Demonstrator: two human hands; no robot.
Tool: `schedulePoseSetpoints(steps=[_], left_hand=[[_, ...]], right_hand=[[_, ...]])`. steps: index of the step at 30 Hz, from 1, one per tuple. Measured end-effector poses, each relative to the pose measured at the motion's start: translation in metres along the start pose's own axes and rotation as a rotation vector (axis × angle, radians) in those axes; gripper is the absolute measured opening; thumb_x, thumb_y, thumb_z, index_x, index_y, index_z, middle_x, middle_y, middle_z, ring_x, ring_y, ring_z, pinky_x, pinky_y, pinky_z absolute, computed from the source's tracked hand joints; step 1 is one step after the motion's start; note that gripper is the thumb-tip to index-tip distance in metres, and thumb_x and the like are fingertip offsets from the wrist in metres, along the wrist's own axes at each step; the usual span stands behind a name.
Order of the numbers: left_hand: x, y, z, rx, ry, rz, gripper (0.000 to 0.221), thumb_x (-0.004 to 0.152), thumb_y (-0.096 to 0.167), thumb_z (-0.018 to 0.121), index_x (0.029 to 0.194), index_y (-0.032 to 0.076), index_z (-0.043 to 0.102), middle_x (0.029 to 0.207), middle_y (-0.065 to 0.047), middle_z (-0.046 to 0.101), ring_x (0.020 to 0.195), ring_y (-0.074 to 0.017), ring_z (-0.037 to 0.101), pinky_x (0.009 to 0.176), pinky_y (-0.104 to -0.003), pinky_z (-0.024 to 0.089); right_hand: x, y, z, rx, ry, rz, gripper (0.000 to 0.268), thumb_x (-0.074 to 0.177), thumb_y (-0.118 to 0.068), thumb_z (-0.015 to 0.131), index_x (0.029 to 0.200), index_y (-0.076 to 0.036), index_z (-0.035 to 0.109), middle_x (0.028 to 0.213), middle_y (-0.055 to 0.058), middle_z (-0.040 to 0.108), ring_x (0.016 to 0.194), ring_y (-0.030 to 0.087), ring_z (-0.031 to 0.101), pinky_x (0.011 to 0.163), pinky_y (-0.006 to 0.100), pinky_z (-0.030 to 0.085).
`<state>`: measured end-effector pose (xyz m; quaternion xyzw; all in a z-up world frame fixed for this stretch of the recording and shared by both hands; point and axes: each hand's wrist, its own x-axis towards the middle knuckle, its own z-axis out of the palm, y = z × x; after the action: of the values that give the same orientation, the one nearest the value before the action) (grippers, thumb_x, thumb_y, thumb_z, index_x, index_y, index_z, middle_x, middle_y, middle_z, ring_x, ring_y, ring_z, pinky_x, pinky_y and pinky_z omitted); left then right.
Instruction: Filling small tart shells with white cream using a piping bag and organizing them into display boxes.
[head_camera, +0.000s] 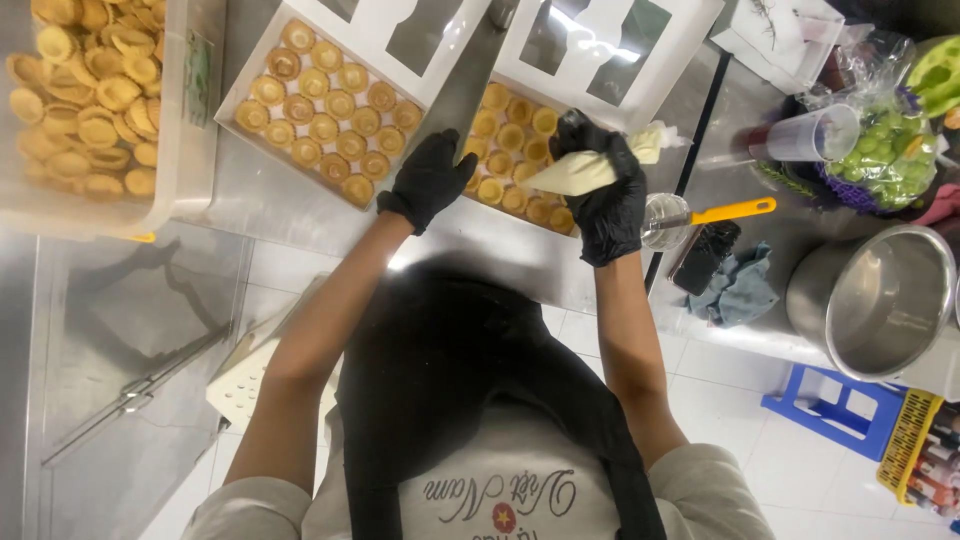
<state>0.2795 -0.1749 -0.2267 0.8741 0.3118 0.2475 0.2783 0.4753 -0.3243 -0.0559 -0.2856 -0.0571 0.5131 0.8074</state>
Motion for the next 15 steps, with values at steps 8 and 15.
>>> schedulePoseSetpoints(steps=[8,15], left_hand=[[-0.039,-0.019,0.022,-0.057,-0.039,-0.16,0.027,0.102,0.022,0.058,0.116,0.002,0.07,0.101,-0.019,0.071,0.095,-0.0393,0.066,0.084,-0.05,0.052],[-0.045,-0.014,0.012,-0.106,-0.123,-0.188,0.021,0.101,0.021,0.059,0.104,0.005,0.071,0.095,-0.018,0.071,0.088,-0.0402,0.066,0.079,-0.053,0.051]], right_hand=[[0.051,0.1,-0.07,0.046,0.066,0.018,0.03,0.102,-0.029,0.063,0.082,-0.007,0.06,0.072,0.007,0.052,0.084,0.025,0.059,0.092,0.043,0.051],[0.057,0.146,-0.107,-0.064,0.146,-0.048,0.053,0.103,-0.041,0.064,0.063,-0.011,0.047,0.059,0.006,0.04,0.062,0.023,0.044,0.073,0.04,0.044]])
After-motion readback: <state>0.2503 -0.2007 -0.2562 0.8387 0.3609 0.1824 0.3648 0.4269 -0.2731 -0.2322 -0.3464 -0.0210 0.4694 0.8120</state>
